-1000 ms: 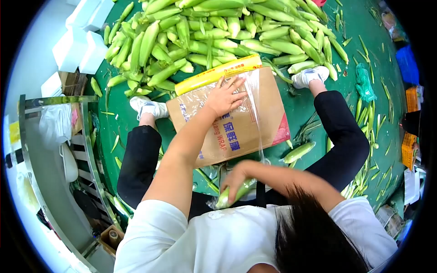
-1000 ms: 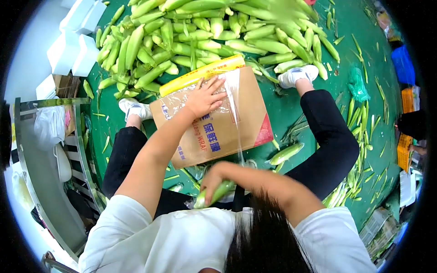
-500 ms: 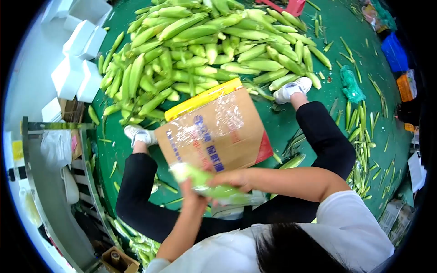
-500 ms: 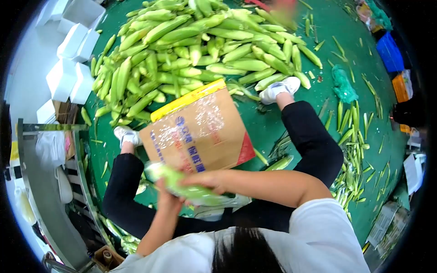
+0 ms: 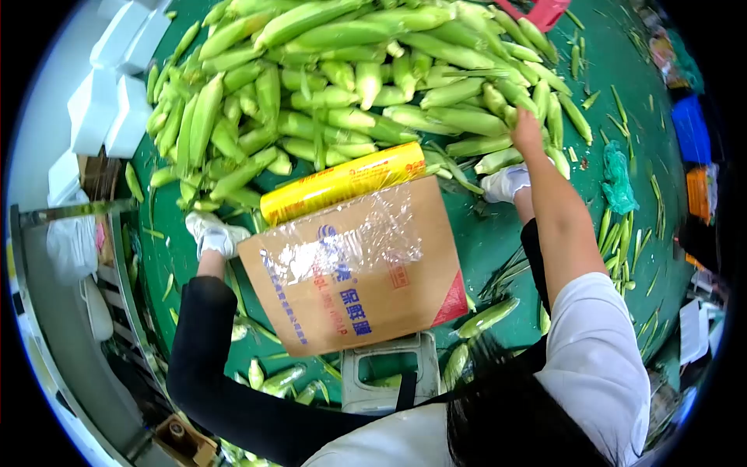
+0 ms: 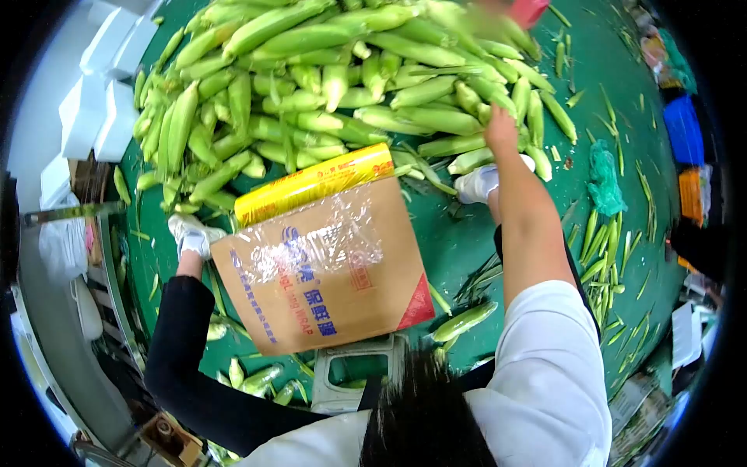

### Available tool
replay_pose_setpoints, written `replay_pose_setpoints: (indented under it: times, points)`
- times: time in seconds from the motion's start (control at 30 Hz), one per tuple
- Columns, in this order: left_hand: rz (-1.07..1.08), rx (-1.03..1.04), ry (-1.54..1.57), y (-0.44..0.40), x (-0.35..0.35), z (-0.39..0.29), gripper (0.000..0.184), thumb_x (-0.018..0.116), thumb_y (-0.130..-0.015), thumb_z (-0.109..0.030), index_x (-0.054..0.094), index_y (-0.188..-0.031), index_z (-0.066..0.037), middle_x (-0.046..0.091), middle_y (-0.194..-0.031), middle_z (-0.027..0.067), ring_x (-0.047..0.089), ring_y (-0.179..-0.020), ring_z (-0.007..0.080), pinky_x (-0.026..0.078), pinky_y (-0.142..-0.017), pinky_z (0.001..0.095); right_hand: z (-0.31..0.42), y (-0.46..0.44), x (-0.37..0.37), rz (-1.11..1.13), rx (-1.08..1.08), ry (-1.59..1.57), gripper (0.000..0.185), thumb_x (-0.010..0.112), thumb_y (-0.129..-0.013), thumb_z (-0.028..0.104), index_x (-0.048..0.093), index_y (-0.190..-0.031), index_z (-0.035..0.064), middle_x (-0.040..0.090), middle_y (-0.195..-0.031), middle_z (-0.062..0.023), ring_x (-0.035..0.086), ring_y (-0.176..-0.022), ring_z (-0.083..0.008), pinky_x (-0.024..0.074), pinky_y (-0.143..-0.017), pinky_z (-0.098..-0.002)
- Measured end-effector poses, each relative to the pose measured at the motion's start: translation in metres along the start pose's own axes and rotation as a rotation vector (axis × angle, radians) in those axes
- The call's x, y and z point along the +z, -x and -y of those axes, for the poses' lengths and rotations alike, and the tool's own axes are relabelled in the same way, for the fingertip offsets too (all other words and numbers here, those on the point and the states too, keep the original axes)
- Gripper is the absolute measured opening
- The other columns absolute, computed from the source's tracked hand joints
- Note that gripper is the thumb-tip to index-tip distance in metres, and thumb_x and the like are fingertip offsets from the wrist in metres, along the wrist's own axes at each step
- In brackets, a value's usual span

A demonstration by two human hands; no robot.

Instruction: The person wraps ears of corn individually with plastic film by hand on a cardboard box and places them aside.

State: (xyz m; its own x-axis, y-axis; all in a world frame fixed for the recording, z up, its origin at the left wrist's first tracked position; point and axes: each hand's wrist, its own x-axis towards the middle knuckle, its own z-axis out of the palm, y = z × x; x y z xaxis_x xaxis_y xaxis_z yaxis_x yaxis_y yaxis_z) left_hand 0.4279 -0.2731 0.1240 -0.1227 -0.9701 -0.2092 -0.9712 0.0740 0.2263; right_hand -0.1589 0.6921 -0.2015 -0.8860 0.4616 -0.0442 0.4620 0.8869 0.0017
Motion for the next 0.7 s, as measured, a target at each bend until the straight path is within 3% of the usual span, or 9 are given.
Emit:
replay_pose_setpoints:
  times: [0.13, 0.2, 0.3, 0.37, 0.4, 0.47, 0.53, 0.63, 0.7]
  points:
    - [-0.318, 0.528, -0.779, -0.046, -0.004, 0.084, 0.069, 0.063, -0.093, -0.040, 0.044, -0.150, -0.007, 0.061, -0.136, 0.0182, 0.062, -0.113, 0.0341, 0.045, -0.101, 0.0409, 0.030, 0.021, -0.064, -0.003, -0.044, 0.118, 0.052, 0.078, -0.080, 0.020, 0.055, -0.126, 0.0129, 0.057, -0.122, -0.0142, 0.059, -0.113, -0.0369, 0.0535, -0.090, -0.0480]
    - [-0.543, 0.798, -0.419, -0.056, 0.011, -0.042, 0.050, 0.062, -0.095, -0.007, 0.051, -0.143, -0.003, 0.063, -0.131, 0.0166, 0.063, -0.111, 0.0270, 0.048, -0.090, 0.0321, 0.049, 0.048, -0.094, -0.158, -0.197, -0.054, 0.054, 0.079, -0.080, 0.020, 0.054, -0.127, 0.0112, 0.057, -0.122, -0.0154, 0.059, -0.112, -0.0372, 0.0523, -0.090, -0.0475]
    - [-0.207, 1.168, 0.174, 0.091, 0.049, -0.296, 0.038, 0.051, -0.094, 0.002, 0.059, -0.131, 0.001, 0.061, -0.133, 0.0143, 0.059, -0.119, 0.0277, 0.043, -0.104, 0.0365, 0.116, 0.113, -0.178, -0.388, -0.526, -0.366, 0.064, 0.081, -0.078, 0.016, 0.050, -0.134, 0.0073, 0.060, -0.122, -0.0161, 0.060, -0.112, -0.0335, 0.0511, -0.093, -0.0423]
    - [0.177, 1.342, 0.261, 0.168, 0.095, -0.369, 0.034, 0.055, -0.085, 0.002, 0.067, -0.116, 0.001, 0.063, -0.129, 0.0135, 0.065, -0.108, 0.0289, 0.045, -0.102, 0.0397, 0.171, 0.182, -0.227, -0.118, -0.533, -0.821, 0.060, 0.077, -0.082, 0.010, 0.052, -0.137, 0.0072, 0.060, -0.128, -0.0135, 0.060, -0.116, -0.0274, 0.0481, -0.097, -0.0395]
    - [0.594, 1.211, 0.325, 0.224, 0.111, -0.402, 0.047, 0.065, -0.081, -0.004, 0.060, -0.128, -0.001, 0.058, -0.136, 0.0164, 0.059, -0.118, 0.0326, 0.042, -0.107, 0.0429, 0.197, 0.220, -0.253, 0.241, -0.442, -1.092, 0.064, 0.077, -0.083, 0.010, 0.049, -0.141, 0.0055, 0.059, -0.129, -0.0095, 0.058, -0.118, -0.0212, 0.0454, -0.102, -0.0374]
    - [0.622, 1.709, 0.318, 0.266, 0.184, -0.412, 0.095, 0.087, -0.073, -0.025, 0.035, -0.150, -0.004, 0.043, -0.149, 0.0223, 0.035, -0.142, 0.0403, 0.031, -0.116, 0.0465, 0.231, 0.285, -0.276, 0.605, -0.447, -1.403, 0.068, 0.076, -0.085, 0.014, 0.045, -0.145, 0.0027, 0.055, -0.138, -0.0072, 0.053, -0.126, -0.0193, 0.0395, -0.109, -0.0358]
    - [1.069, 1.454, 0.314, 0.287, 0.208, -0.414, 0.091, 0.089, -0.071, -0.017, 0.041, -0.146, -0.001, 0.053, -0.143, 0.0198, 0.052, -0.131, 0.0346, 0.042, -0.109, 0.0407, 0.247, 0.332, -0.284, 0.745, -0.529, -1.581, 0.068, 0.073, -0.089, 0.021, 0.043, -0.146, 0.0018, 0.051, -0.144, -0.0076, 0.049, -0.131, -0.0182, 0.0370, -0.111, -0.0352]
    - [0.887, 1.617, 0.318, 0.297, 0.196, -0.390, 0.088, 0.090, -0.070, -0.014, 0.044, -0.143, 0.000, 0.058, -0.136, 0.0195, 0.060, -0.122, 0.0314, 0.047, -0.103, 0.0381, 0.243, 0.362, -0.298, 0.712, -0.460, -1.767, 0.057, 0.057, -0.102, 0.036, 0.045, -0.147, 0.0030, 0.060, -0.126, -0.0055, 0.055, -0.119, -0.0171, 0.0412, -0.106, -0.0339]
    - [1.013, 1.538, 0.487, 0.300, 0.217, -0.366, 0.085, 0.087, -0.074, -0.032, 0.042, -0.142, -0.008, 0.061, -0.126, 0.0151, 0.063, -0.110, 0.0346, 0.051, -0.094, 0.0416, 0.234, 0.374, -0.292, 0.698, -0.419, -1.681, 0.055, 0.049, -0.105, 0.040, 0.047, -0.145, 0.0024, 0.061, -0.124, -0.0055, 0.055, -0.117, -0.0160, 0.0414, -0.105, -0.0337]
